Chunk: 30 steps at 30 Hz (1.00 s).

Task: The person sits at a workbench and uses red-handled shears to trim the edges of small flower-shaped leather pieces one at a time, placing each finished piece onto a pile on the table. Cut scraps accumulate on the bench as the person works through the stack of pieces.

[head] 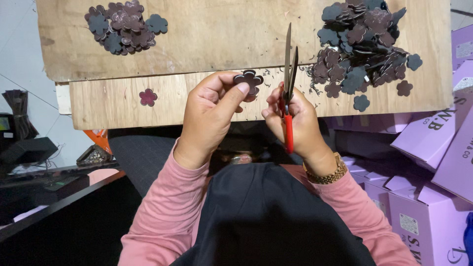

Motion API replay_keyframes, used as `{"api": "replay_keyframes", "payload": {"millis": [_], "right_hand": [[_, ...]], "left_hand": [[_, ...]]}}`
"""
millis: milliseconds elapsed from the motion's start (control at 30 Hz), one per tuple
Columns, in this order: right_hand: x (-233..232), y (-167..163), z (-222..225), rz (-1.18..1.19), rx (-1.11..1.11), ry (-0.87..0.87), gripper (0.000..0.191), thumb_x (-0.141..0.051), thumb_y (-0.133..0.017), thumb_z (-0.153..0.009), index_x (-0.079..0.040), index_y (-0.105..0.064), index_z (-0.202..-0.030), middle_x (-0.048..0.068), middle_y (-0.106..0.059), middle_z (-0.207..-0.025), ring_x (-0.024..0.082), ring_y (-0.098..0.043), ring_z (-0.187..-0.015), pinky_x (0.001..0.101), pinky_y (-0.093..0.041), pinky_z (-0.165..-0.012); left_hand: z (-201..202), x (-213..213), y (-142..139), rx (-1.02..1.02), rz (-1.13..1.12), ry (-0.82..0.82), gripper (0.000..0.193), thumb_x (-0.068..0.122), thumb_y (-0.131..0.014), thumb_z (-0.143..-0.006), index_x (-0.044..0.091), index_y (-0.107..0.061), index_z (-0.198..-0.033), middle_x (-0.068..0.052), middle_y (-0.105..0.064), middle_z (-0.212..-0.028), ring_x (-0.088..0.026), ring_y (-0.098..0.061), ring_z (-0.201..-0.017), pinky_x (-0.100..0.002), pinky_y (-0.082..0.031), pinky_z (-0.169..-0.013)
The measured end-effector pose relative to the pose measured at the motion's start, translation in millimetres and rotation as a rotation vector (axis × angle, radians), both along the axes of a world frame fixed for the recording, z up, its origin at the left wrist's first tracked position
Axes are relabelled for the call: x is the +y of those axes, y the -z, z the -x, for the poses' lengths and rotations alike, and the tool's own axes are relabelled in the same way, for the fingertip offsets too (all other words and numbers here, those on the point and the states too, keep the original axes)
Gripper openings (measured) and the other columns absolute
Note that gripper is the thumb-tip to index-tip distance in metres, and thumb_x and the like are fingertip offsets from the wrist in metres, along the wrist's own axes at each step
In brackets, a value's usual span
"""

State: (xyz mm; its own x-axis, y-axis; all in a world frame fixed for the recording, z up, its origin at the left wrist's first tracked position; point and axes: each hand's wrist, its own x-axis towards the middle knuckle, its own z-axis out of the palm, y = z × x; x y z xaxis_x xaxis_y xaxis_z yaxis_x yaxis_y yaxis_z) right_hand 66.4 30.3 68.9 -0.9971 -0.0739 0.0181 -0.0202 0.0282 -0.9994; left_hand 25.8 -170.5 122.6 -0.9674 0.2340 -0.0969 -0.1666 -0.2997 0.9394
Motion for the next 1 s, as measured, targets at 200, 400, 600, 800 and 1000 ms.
{"api": "replay_keyframes", "payload": {"millis": [200, 400, 600, 800, 1000], "right_hand": [[1.8, -1.6, -1.0, 0.036, -0.061, -0.086, 0.042, 0.004, -0.074, -0.091, -0.003, -0.050, -0.125, 0.004, -0.052, -0.115, 0.007, -0.051, -0.096, 0.0231, -0.049, -0.085], [-0.2, -9.1, 0.7, -0.040, 0.007, -0.144, 0.049, 0.002, -0.075, -0.091, -0.003, -0.046, -0.131, 0.006, -0.050, -0.118, 0.007, -0.053, -0.096, 0.0242, -0.051, -0.088], [-9.4, -16.9, 4.4, -0.283, 0.079, 0.030, 0.038, -0.004, -0.083, -0.089, -0.002, -0.060, -0.119, 0.001, -0.062, -0.099, 0.007, -0.060, -0.089, 0.0237, -0.053, -0.082], [-7.3, -19.5, 6.9, -0.366, 0.005, 0.086, 0.044, -0.012, -0.093, -0.080, -0.003, -0.064, -0.112, -0.005, -0.053, -0.078, 0.004, -0.048, -0.072, 0.0207, -0.044, -0.066], [-9.8, -12.0, 9.0, -0.253, -0.139, 0.022, 0.040, -0.008, -0.083, -0.089, -0.001, -0.058, -0.119, -0.004, -0.052, -0.083, 0.004, -0.045, -0.072, 0.0212, -0.041, -0.065]], "left_hand": [[0.7, -3.8, -1.1, 0.015, 0.024, -0.005, 0.019, 0.016, -0.060, -0.105, 0.003, -0.072, -0.114, -0.001, -0.076, -0.100, -0.008, -0.070, -0.093, -0.024, -0.053, -0.076], [0.7, -4.9, 1.6, 0.059, 0.054, -0.041, 0.019, 0.014, -0.062, -0.104, 0.002, -0.071, -0.117, -0.002, -0.076, -0.100, -0.008, -0.070, -0.091, -0.022, -0.053, -0.073], [3.2, -6.4, 6.7, 0.051, -0.006, -0.058, 0.019, 0.008, -0.064, -0.102, 0.000, -0.068, -0.120, -0.004, -0.075, -0.103, -0.006, -0.068, -0.089, -0.020, -0.052, -0.071], [3.1, -9.7, 6.3, 0.009, -0.016, -0.061, 0.018, 0.006, -0.063, -0.101, 0.000, -0.067, -0.117, -0.004, -0.075, -0.104, -0.007, -0.070, -0.089, -0.019, -0.053, -0.069], [4.1, -9.7, 9.1, 0.047, -0.163, -0.055, 0.018, 0.000, -0.062, -0.101, -0.003, -0.065, -0.118, -0.009, -0.073, -0.108, -0.010, -0.070, -0.094, -0.023, -0.055, -0.079]]}}
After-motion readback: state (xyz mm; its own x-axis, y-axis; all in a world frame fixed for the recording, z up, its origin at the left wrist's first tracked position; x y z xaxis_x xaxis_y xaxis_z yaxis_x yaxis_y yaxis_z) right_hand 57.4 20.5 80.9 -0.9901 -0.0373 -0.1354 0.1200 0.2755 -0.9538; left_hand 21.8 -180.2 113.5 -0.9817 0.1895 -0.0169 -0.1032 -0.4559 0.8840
